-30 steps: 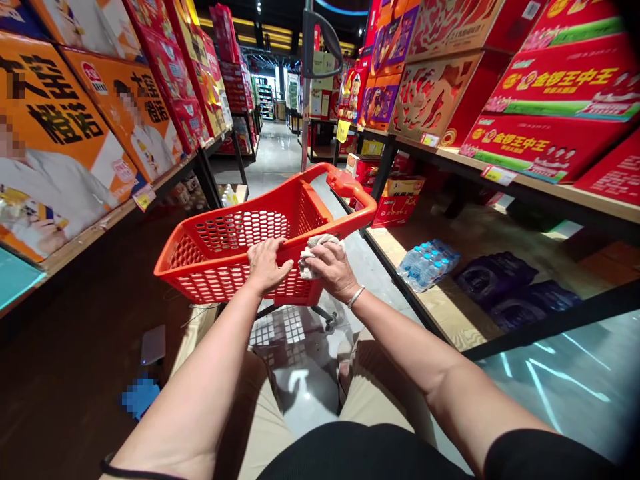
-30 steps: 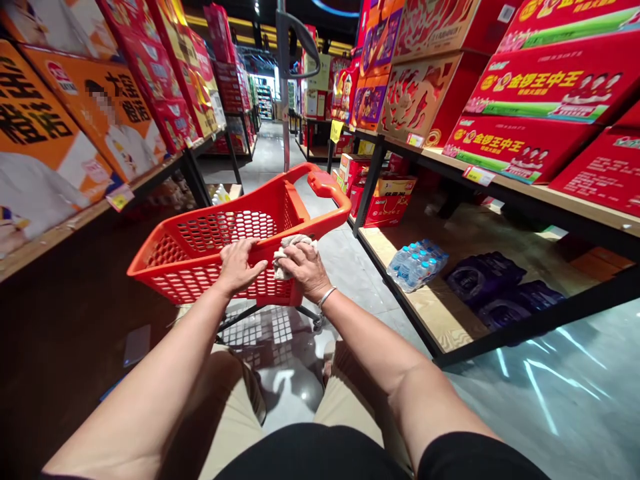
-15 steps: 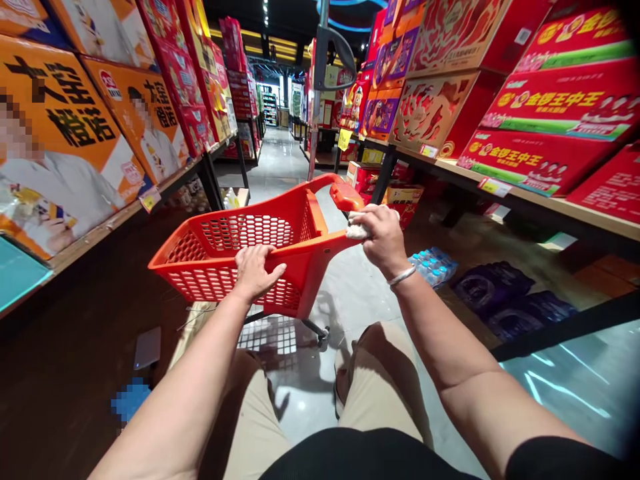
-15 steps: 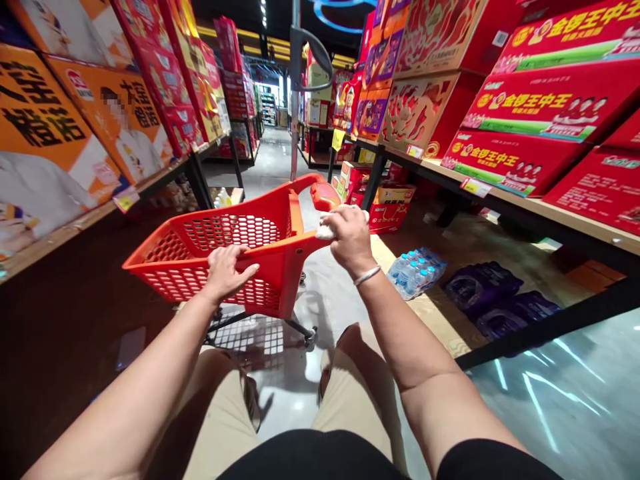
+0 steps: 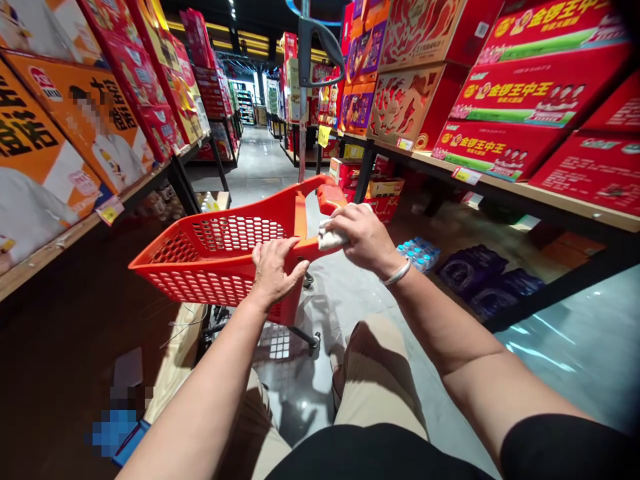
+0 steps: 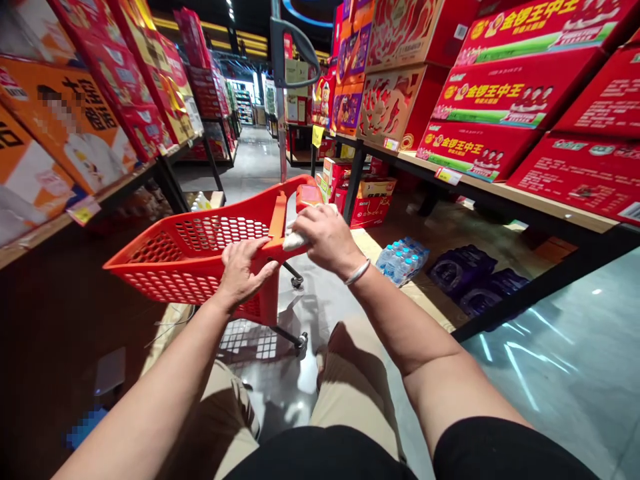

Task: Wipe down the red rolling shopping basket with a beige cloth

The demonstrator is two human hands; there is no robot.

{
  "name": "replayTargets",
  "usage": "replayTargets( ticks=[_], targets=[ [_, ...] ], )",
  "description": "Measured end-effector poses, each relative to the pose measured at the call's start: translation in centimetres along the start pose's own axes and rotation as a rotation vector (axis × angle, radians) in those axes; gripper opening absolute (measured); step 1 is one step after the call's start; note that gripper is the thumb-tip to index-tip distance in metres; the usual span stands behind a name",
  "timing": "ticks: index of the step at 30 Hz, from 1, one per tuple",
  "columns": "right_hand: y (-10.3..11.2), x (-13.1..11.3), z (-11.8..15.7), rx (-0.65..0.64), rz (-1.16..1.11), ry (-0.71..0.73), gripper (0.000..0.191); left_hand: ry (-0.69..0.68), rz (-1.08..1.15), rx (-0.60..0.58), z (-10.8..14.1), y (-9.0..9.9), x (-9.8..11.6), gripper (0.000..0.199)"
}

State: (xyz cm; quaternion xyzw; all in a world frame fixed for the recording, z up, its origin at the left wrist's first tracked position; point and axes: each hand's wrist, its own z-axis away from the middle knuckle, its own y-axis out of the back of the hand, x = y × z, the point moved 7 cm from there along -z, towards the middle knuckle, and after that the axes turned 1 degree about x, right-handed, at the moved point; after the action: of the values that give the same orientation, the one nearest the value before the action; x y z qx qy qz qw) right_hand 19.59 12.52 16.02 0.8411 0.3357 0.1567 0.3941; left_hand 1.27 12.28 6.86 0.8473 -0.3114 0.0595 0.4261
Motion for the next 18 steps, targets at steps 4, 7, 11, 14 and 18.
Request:
replayTargets(
  ticks=[4,7,11,14,18],
  targets=[
    [-0.4,4.9,-0.8,0.097,-0.253,-0.2,0.018,0.001,0.036,0.004,0.1,0.5,-0.7,0.049],
    [0.1,3.4,0.3,0.228,-0.34,-0.222,0.017,0.019,0.031,0.013,0.3,0.8,-1.1,0.042],
    [1.4,-3.5,3.8,0.375,-0.272,-0.092,0.027,0.019,0.019,0.025,0.7,1.3,-1.5,0.04],
    [1.1,-7.0,5.4,0.369,-0.209,0.045,0.032,0.001,0.053,0.04,0.9,1.8,-1.8,0.038],
    [1.2,-5.9,5.1,0.417,-0.215,0.129,0.028,0.025,0.122,0.01,1.0,2.2,-2.1,0.037]
  ],
)
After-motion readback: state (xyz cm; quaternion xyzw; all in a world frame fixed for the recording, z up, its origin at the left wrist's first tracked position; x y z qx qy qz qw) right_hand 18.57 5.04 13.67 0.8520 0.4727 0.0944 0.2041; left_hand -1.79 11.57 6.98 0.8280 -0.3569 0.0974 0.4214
